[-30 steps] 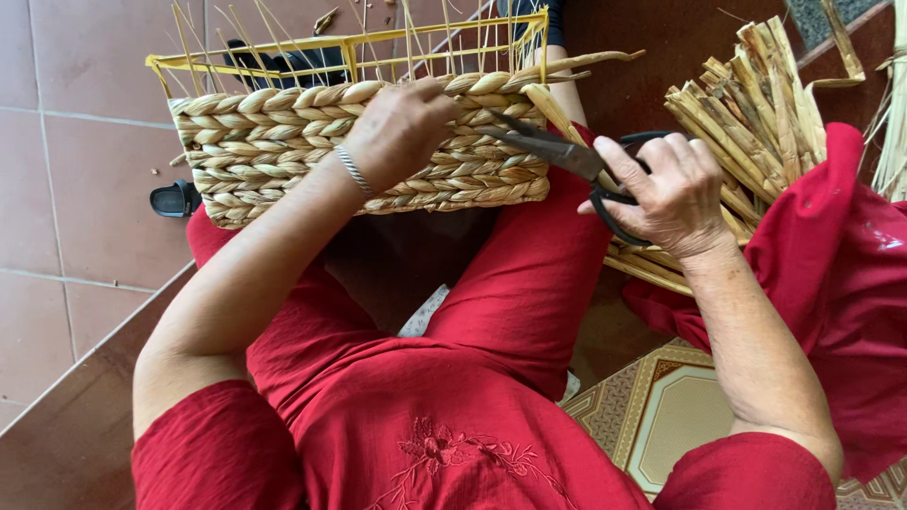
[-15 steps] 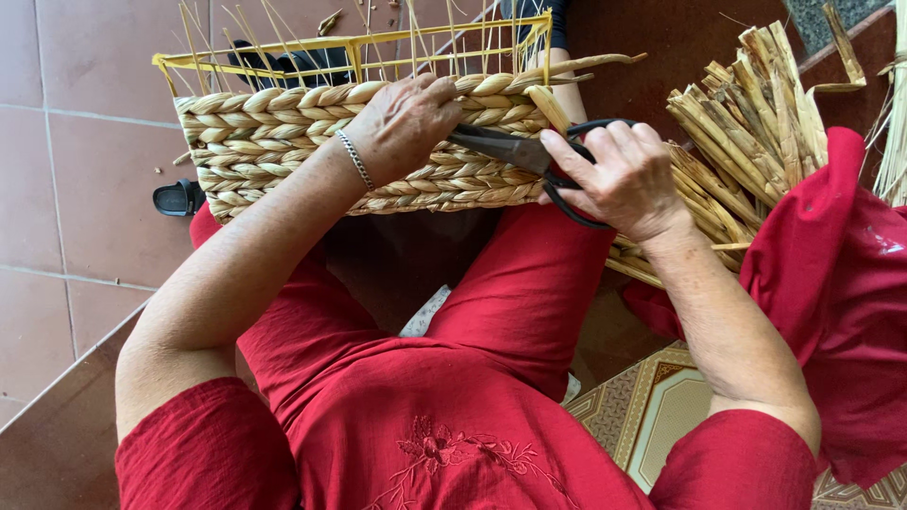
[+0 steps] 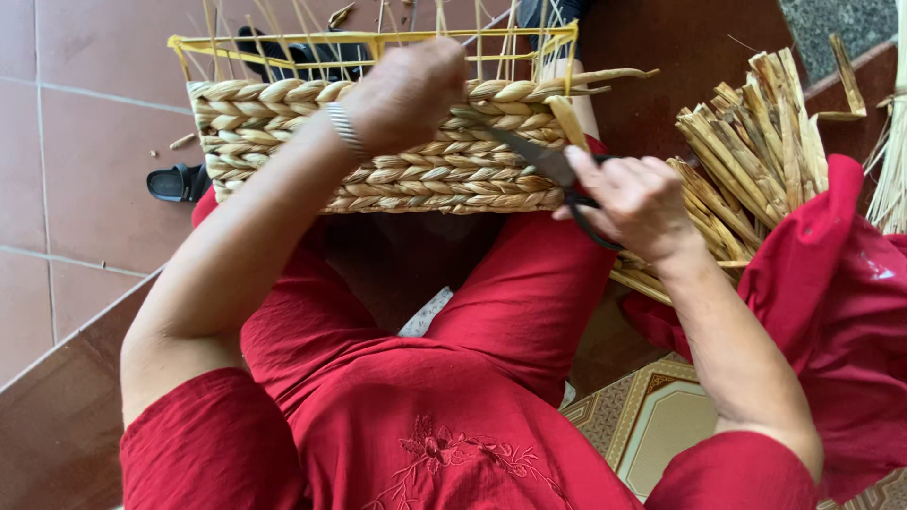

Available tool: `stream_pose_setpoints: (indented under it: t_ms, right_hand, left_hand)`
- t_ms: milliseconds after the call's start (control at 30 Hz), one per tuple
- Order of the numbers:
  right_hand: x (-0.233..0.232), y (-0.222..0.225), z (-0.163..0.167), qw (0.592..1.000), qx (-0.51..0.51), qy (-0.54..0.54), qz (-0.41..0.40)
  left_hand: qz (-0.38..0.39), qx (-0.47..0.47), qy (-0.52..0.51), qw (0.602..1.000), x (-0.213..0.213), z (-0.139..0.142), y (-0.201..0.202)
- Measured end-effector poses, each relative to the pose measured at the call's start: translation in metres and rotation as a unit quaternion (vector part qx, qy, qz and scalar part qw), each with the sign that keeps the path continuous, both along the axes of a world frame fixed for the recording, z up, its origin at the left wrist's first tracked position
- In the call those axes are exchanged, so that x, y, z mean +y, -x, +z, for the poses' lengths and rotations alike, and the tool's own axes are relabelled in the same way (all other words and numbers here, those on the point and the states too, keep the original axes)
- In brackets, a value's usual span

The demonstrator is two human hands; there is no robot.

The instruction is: The person sits on the floor weaving a water-hyacinth basket around a bamboo frame. They use scissors to trim the protruding straw ends along the rim, then fold and tuck a flat straw strip over the frame to finish the basket edge, pressing the weave down by hand.

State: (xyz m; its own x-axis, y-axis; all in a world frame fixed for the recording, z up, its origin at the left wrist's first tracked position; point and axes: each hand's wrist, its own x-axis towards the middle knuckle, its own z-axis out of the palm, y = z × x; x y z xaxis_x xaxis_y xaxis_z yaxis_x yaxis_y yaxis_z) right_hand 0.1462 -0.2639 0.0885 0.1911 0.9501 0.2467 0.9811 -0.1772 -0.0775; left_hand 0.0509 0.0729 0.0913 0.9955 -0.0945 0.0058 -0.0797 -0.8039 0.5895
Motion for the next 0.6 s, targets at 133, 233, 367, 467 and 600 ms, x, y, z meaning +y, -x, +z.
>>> stream_pose_setpoints:
  t_ms: [133, 233, 367, 467, 600]
  right_hand:
    - [-0.034, 0.005, 0.003, 0.985, 0.112, -0.063, -0.113]
    - [-0.055, 0.010, -0.006, 0.950, 0.223, -0.124, -0.183]
    - [-0.070, 0.006, -0.022, 0.928, 0.258, -0.163, -0.214]
    - [-0.070, 0.002, -0.032, 0.905, 0.308, -0.194, -0.219]
    - [-0.064, -0.001, -0.034, 0.894, 0.334, -0.197, -0.226]
  left_hand:
    - [0.058, -0.013, 0.137, 0.989, 0.032, 0.034, 0.070]
    - [0.055, -0.024, 0.142, 0.988, 0.020, 0.036, 0.135]
    - [0.018, 0.100, 0.166, 0.981, -0.020, 0.004, 0.190]
    - [0.034, 0.074, 0.117, 0.990, -0.038, -0.015, 0.218]
    - [0.128, -0.004, 0.147, 0.981, -0.026, -0.026, 0.236]
